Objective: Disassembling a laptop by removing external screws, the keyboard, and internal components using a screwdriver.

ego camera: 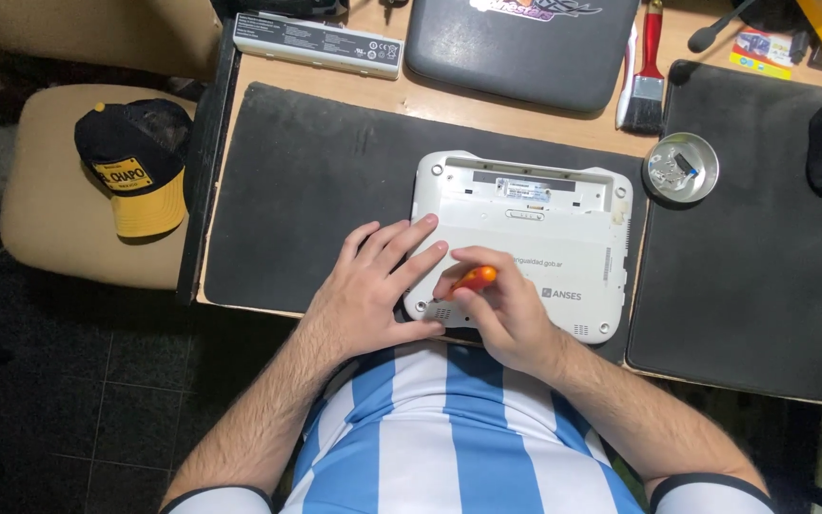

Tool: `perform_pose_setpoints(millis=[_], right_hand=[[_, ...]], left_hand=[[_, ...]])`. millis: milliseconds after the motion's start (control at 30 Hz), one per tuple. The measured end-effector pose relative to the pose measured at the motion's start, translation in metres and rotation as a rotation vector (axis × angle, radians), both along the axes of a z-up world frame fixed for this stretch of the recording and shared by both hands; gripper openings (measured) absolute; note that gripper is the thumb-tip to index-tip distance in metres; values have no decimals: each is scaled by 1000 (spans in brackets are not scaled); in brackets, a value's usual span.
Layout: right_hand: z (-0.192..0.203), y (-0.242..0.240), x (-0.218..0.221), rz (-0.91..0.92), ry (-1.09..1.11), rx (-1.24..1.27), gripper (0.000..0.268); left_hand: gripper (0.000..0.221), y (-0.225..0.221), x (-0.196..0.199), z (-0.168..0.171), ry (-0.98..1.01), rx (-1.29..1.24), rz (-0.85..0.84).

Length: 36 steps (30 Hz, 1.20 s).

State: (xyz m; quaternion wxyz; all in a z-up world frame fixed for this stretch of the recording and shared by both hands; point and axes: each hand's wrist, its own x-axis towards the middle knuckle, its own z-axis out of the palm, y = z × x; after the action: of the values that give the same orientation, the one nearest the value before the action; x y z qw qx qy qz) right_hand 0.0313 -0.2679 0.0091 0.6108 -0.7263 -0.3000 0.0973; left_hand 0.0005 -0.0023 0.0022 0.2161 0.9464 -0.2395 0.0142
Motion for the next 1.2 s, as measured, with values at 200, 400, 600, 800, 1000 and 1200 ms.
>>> perform_pose_setpoints(millis=[200, 400, 600, 800, 1000, 1200], right_hand=[[-2, -14, -3, -106, 128, 277, 37], [3, -109, 45, -475, -6, 235, 52], [-5, -192, 110, -782, -150, 33, 7], [-10, -201, 133, -790, -319, -126, 10], [-25, -210, 133, -753, -343, -30, 25], [-22, -194, 107, -742, -325, 4, 21]], left_hand=[[110, 1, 0, -1, -6, -35, 1], [114, 1, 0, -4, -14, -36, 4], [113, 5, 3, 7, -35, -28, -70], [113, 5, 2, 4, -73, -31, -64], [110, 5, 2, 5, -53, -42, -68], [108, 6, 1, 6, -44, -47, -69]])
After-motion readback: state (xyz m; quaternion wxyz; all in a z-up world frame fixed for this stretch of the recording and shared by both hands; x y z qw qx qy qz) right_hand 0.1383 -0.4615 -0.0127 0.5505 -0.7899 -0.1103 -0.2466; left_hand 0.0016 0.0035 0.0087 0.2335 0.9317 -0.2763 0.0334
